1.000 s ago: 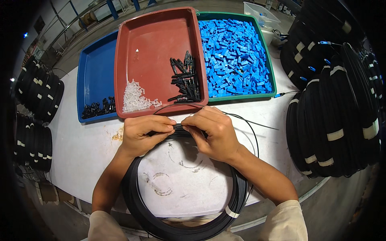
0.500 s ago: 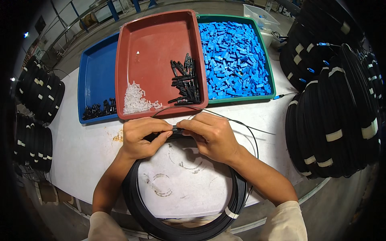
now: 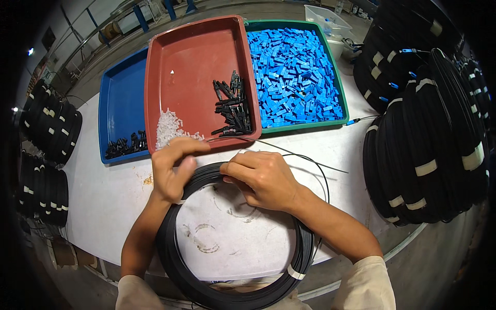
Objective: The person assembles plastic connectors and protective clips onto the ends of spooled electrical cables by hand, taking the parts from a tray.
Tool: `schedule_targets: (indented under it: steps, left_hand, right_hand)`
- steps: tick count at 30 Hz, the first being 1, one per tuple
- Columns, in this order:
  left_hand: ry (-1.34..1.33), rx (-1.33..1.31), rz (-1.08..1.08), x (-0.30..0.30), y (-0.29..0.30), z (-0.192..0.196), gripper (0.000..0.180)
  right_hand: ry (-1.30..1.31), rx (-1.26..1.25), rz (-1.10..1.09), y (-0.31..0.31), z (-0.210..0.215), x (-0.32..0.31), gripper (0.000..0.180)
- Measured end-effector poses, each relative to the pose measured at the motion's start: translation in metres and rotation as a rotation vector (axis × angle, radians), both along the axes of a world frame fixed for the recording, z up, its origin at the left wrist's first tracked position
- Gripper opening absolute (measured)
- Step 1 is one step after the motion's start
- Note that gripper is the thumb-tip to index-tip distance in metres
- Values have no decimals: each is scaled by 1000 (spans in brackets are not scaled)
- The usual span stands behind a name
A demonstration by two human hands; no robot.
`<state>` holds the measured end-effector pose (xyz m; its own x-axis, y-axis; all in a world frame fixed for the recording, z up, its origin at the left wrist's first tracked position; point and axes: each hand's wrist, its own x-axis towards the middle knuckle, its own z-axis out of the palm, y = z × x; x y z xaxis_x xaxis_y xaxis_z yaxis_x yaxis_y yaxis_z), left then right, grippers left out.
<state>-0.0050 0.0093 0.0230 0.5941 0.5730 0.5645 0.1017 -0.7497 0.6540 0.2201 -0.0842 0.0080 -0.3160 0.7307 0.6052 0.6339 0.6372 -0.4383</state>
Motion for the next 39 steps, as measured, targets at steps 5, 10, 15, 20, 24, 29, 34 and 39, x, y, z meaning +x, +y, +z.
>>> schedule_targets:
  steps: [5,10,15,20,24,29,34,39]
  left_hand:
    - [266,0,238,9,8,-18,26]
    - [368,109,238,10,1,-12,26]
    - [459,88,217,12,-3,-9,28]
    - [578,39,241,11,-2,-17,36]
    - [579,24,259,10,-3,-18,39]
    - [611,193,164,14,-8,-1,34]
    - [642,468,-271,36,-9,-10,52]
    - [816,230,-423,70,-9,-8,57]
  right_hand:
    - [-28,63,-10,0,-2,0,30]
    - [-162,158,-94,-2,2,2,34]
    - [-337,396,-308,-8,11,1,30]
    - [-381,573,-192,-11,19,-6,25]
    - [-384,626,-51,-17,19,-14,23]
    - [-399,630,-15,-21,17,-12,23]
    - [-409,613,28,-17,17,-11,26]
    - [-387,641,9,-22,18,-8,31]
